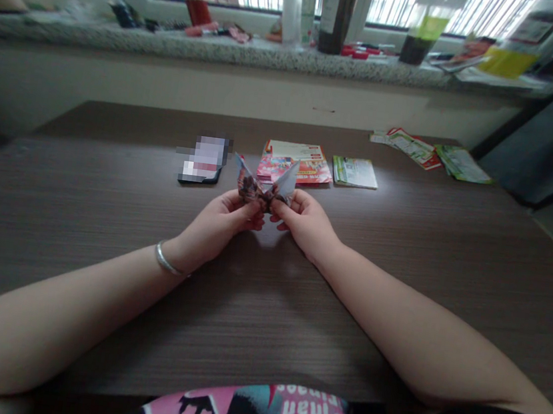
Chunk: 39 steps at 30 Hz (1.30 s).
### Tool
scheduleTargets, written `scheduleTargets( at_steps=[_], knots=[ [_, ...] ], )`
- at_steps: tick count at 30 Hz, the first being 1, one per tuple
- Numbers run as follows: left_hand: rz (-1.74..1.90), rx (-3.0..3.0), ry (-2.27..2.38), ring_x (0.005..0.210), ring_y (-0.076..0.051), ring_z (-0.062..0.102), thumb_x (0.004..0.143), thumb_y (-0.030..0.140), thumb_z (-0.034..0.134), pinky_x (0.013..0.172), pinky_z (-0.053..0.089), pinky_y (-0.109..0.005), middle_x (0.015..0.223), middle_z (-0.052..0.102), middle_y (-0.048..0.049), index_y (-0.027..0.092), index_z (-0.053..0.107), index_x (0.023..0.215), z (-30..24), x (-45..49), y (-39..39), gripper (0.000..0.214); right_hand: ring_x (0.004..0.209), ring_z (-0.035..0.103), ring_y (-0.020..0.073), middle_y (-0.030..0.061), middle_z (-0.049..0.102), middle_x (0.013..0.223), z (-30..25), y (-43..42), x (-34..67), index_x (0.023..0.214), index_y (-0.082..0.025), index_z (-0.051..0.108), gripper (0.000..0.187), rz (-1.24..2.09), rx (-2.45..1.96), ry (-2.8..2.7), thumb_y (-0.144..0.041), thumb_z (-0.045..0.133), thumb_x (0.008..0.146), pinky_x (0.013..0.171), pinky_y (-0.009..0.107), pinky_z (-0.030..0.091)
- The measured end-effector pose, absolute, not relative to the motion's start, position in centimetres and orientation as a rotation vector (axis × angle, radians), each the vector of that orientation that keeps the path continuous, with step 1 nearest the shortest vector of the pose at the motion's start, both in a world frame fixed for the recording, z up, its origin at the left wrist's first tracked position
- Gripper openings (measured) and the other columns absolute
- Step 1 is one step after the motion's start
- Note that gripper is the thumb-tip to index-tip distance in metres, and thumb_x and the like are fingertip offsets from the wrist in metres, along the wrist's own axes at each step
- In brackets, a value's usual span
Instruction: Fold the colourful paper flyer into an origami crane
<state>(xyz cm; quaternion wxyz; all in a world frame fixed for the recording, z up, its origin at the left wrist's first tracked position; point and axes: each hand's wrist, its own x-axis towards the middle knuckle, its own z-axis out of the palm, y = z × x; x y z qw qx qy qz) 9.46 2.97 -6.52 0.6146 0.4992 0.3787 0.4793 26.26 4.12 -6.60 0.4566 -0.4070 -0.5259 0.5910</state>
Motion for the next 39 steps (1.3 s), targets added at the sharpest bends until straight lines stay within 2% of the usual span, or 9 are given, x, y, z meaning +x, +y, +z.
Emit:
scheduleTargets(
  at_steps=[8, 13, 21, 27, 35, 39],
  knots=[
    [1.096, 1.310, 0.950, 0.064, -0.010, 0.056, 0.075, 0.044, 0.074, 0.060, 0.046, -0.023, 0.071, 0.064, -0.0020, 0.013, 0.063, 0.085, -6.49, 9.45, 2.88, 0.034, 0.067, 0.059, 0.0124, -0.0008, 0.066, 0.079, -6.66, 4.04, 26.04, 0.089, -0.020, 0.056, 0.040, 1.453, -1.023, -1.293, -0.043, 0.078, 0.065, 0.055, 0.023, 0.041],
    [1.077, 1.421, 1.010, 0.064, -0.012, 0.058, 0.080, 0.045, 0.069, 0.057, 0.045, -0.023, 0.072, 0.066, -0.0029, 0.015, 0.063, 0.087, -6.58, 9.39, 2.90, 0.031, 0.066, 0.058, 0.0118, -0.0015, 0.065, 0.078, -6.73, 4.21, 26.17, 0.089, -0.021, 0.054, 0.036, 1.399, -0.992, -1.352, -0.040, 0.075, 0.067, 0.054, 0.023, 0.041],
    [1.041, 1.622, 1.005, 0.062, -0.011, 0.058, 0.083, 0.031, 0.062, 0.058, 0.046, -0.023, 0.072, 0.065, -0.0020, 0.015, 0.060, 0.090, -6.52, 9.13, 3.07, 0.018, 0.065, 0.054, 0.0115, -0.0020, 0.061, 0.074, -6.48, 4.28, 26.34, 0.087, -0.021, 0.055, 0.027, 1.258, -0.938, -1.518, -0.042, 0.067, 0.075, 0.055, 0.024, 0.042],
    [0.964, 1.696, 1.010, 0.060, -0.012, 0.056, 0.082, 0.025, 0.060, 0.058, 0.044, -0.024, 0.067, 0.061, -0.0004, 0.015, 0.058, 0.084, -6.44, 8.89, 3.03, 0.011, 0.063, 0.052, 0.0111, -0.0020, 0.059, 0.071, -6.50, 4.21, 26.41, 0.078, -0.019, 0.056, 0.023, 1.165, -0.988, -1.627, -0.038, 0.069, 0.074, 0.058, 0.025, 0.042],
    [0.959, 1.577, 0.940, 0.057, -0.010, 0.054, 0.081, 0.035, 0.065, 0.057, 0.045, -0.023, 0.065, 0.060, 0.0009, 0.015, 0.057, 0.085, -7.05, 8.86, 3.54, 0.022, 0.070, 0.059, 0.0120, -0.0016, 0.064, 0.078, -6.68, 4.30, 26.24, 0.084, -0.021, 0.056, 0.026, 1.361, -0.886, -1.539, -0.033, 0.072, 0.069, 0.067, 0.027, 0.048],
    [0.962, 1.554, 0.909, 0.057, -0.009, 0.053, 0.079, 0.032, 0.065, 0.055, 0.045, -0.021, 0.064, 0.059, 0.0015, 0.016, 0.055, 0.083, -6.92, 8.91, 3.60, 0.019, 0.066, 0.058, 0.0115, -0.0016, 0.064, 0.077, -6.97, 4.37, 26.15, 0.087, -0.021, 0.057, 0.031, 1.420, -0.916, -1.476, -0.036, 0.075, 0.067, 0.060, 0.026, 0.046]
  ],
)
